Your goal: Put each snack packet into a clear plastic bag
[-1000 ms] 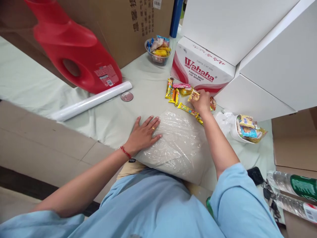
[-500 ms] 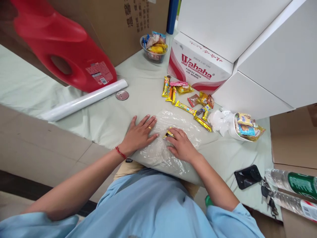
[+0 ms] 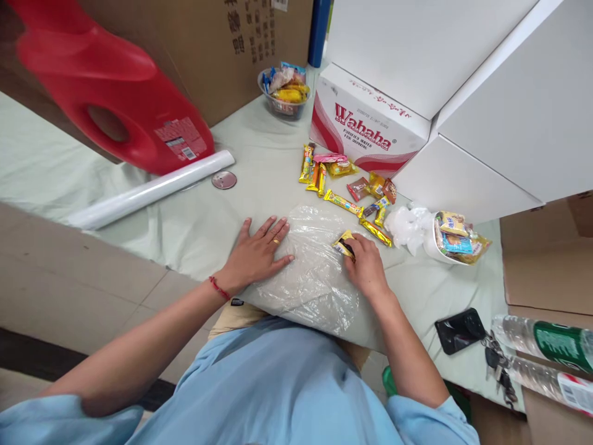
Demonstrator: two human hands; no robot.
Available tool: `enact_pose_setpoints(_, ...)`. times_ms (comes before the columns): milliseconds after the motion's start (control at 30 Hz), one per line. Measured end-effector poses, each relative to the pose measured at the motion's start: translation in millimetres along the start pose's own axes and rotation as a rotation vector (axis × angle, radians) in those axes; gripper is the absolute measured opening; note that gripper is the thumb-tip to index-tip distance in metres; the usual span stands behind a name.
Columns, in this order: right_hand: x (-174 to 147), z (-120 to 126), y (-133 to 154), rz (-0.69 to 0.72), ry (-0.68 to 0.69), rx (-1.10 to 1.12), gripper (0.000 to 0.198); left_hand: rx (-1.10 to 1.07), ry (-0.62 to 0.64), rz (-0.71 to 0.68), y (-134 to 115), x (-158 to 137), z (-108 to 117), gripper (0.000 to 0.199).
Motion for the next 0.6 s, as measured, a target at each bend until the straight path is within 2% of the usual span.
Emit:
enact_pose_setpoints(67,4.2,11.2,8.7,0.036,-0.048,0.059,0.040,-0.008,-0.002,-0.003,-0.1,-0.2,-0.2,0.079)
enact_pose_setpoints(133,10.5,11.6,24.7,0.100,-0.036,0.127,0.038,-0.012,-0.008,-0.003,-0.4,-0.8,0.5,0.079)
enact_pose_setpoints(233,19.1,-6.7,48.4,0.185,0.069,0.184,0.036,-0.014,-0.016,-0.005,-1.0,-1.8,2.5,0.078)
enact_pose_setpoints(333,23.9,-29.3,57.9,0.205,0.183,0.191,0.035,-0.016,-0.022,-0.013,-1.4,-2.6,3.8,0.077)
enact_pose_setpoints(400,27.3,-35.2,56.5,0.213,0.213,0.220,0.033,-0.019,-0.025,-0.013,-0.9,-2.9,4.0,0.077)
enact_pose_setpoints(467,34.5,-30.4,47.4,0.202,0.181,0.238,0.031,-0.021,-0.025,-0.012,-0.3,-3.0,3.8,0.077)
enact_pose_setpoints(600,67.4,-7.2,2.2,0.071,0.078,0.138,0.031,-0.018,-0.014,-0.008,0.3,-2.3,3.5,0.076)
Point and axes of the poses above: each hand's wrist, its own x-axis towards the middle knuckle, its own z-axis out of the back of the hand, y = z × x, the point moved 6 cm from there along x, towards the middle knuckle, and after that the axes turned 13 degrees about z, right-handed, at the moved point
